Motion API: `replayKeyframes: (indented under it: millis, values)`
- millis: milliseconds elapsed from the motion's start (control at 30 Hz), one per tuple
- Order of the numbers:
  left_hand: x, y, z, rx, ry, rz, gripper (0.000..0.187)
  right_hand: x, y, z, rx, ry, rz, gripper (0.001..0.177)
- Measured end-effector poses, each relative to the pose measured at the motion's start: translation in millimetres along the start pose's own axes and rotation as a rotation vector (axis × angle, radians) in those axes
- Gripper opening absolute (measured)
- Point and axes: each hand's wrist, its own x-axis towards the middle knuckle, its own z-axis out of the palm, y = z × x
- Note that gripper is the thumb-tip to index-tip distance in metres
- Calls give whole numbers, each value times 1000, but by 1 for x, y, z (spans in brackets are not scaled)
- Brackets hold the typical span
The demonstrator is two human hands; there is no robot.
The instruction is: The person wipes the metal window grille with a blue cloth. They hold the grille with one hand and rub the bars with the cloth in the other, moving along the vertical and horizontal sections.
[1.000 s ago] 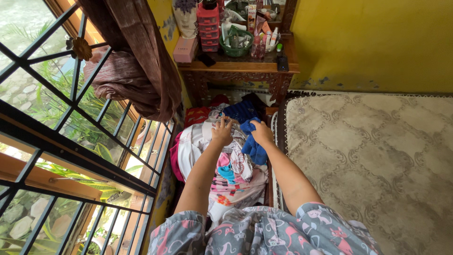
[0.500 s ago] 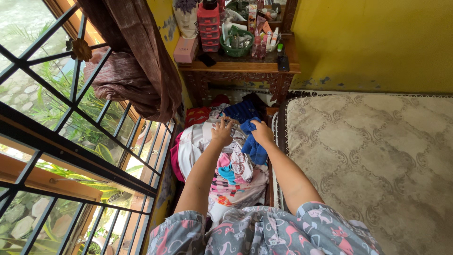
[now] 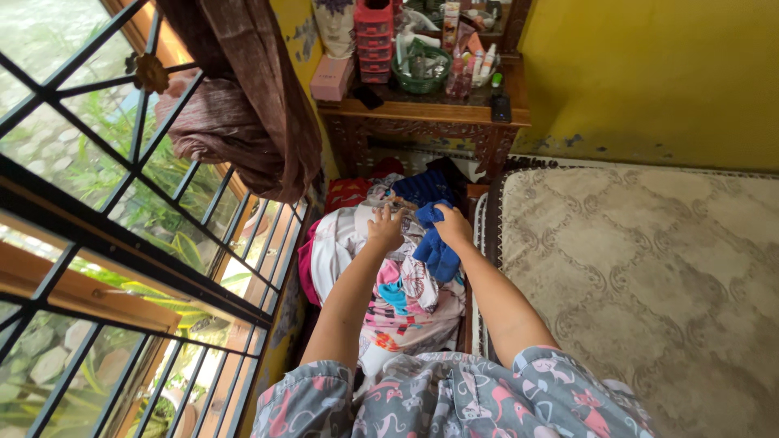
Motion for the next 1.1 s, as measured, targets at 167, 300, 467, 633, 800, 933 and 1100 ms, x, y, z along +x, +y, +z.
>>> replayKeyframes:
  millis: [167,300,467,633,800,933,1100]
  values:
    - [-13,-21,1,-12,-55,-62,94,13,-17,33,30,-47,-106,44]
    - [-34,-55,8,-9,-53,-159,97,23,-48,78,119,-67,-262,47]
    - [-75,-110,30,-58,-57,-330,94,14,-90,142,289,-232,-388,47]
    - [-135,-160,53,-140,-80,-537,93,-7,-126,195,410,-439,-465,53]
    - [-213,-175,93,-251,-262,-780,98,-49,-127,236,400,-545,-347,60]
    - [-250,-196,95,-341,-228,-885,94,-60,-147,257,595,-771,-180,44]
    - [-257,-233,92,-433,-165,-972,91,-39,-196,293,758,-747,61,52]
